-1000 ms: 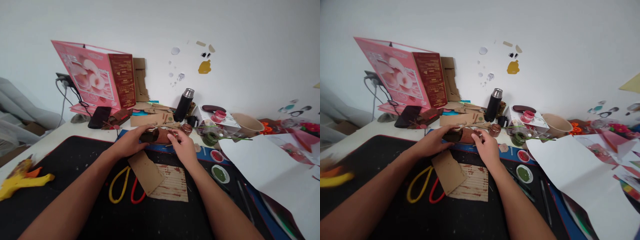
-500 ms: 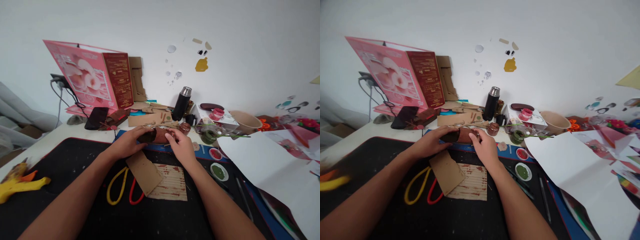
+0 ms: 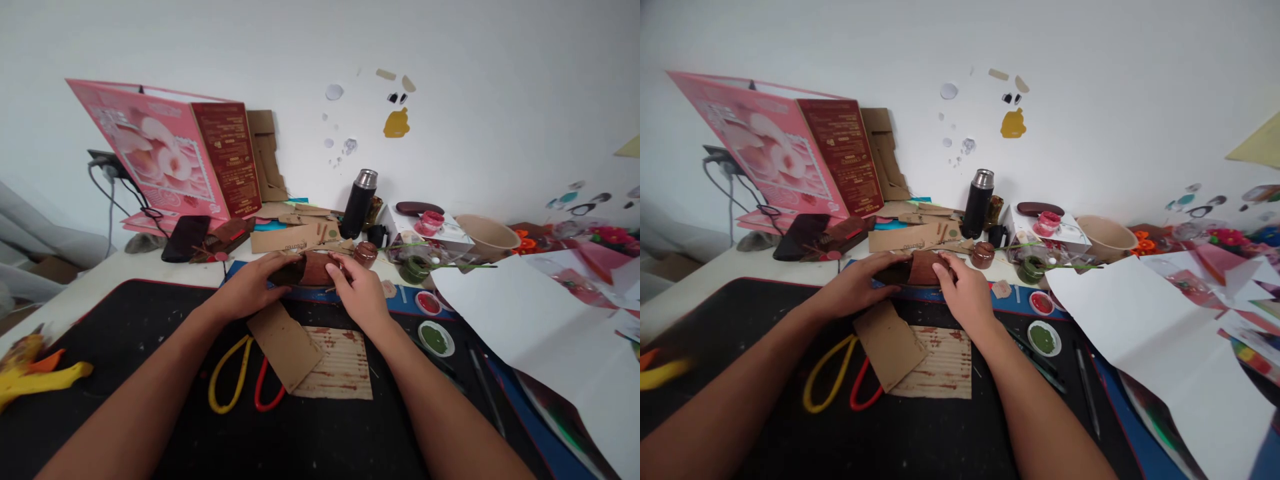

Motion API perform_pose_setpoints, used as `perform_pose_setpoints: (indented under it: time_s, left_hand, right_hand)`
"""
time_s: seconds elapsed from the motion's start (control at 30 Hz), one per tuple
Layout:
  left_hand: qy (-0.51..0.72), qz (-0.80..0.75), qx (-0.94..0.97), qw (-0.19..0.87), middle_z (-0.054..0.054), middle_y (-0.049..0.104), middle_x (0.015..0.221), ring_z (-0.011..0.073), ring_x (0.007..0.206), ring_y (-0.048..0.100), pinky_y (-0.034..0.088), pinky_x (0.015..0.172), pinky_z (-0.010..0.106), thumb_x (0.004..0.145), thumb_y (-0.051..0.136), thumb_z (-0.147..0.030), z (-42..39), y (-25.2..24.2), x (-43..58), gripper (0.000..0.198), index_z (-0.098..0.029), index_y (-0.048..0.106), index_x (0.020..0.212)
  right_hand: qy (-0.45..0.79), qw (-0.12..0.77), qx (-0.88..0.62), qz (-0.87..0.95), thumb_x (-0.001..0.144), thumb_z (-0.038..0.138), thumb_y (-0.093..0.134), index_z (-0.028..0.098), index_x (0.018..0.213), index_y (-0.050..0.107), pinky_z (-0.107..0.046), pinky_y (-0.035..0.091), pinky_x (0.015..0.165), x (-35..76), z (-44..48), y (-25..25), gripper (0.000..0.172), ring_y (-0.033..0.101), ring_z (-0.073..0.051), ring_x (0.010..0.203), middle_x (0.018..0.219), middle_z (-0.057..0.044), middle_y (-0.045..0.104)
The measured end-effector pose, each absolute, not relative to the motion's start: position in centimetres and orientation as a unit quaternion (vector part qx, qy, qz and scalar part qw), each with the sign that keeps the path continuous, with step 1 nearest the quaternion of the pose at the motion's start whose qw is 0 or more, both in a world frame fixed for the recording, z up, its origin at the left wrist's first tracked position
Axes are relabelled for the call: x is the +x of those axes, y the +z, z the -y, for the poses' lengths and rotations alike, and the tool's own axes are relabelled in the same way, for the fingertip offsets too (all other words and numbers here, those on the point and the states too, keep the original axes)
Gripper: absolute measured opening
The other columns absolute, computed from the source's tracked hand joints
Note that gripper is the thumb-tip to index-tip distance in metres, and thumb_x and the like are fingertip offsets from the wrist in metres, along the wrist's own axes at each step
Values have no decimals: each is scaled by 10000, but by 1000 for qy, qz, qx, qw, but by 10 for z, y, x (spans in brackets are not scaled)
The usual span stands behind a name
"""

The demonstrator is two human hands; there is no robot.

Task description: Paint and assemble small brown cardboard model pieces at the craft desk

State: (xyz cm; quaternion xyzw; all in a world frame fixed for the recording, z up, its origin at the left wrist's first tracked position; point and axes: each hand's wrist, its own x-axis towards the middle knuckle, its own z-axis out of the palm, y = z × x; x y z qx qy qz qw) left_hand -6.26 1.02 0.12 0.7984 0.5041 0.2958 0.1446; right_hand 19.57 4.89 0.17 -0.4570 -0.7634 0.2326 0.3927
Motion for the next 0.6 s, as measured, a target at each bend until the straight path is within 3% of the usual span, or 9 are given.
perform_pose_setpoints:
  time_s: [0.17,0.33,0.6]
  left_hand:
    - [305,-499,797,153,95,658,1491,319,1377,606,454,1203,503,915,673,-339,-11,4,-62,591,-260,591,1494]
    - [337,-502,776,183,96,664,1486,324,1374,608,446,1209,520,915,689,-390,-10,8,-63,587,-252,604,1479]
    - [364,-503,758,201,100,641,1520,334,1407,590,436,1226,539,918,716,-440,-9,11,-64,620,-256,593,1497]
  right_hand:
    - [241,405,-456,755,1032,489,587,267,1300,770,-390,588,795,196,-47,3,394,786,-300,918,947,-77,835]
    - [254,447,-461,723,1024,516,587,231,1316,758,-374,571,714,199,-47,8,443,764,-291,834,864,-82,806]
    - [331,501,-450,661,1011,523,580,176,1284,742,-297,492,570,201,-53,13,470,624,-173,552,672,-6,689]
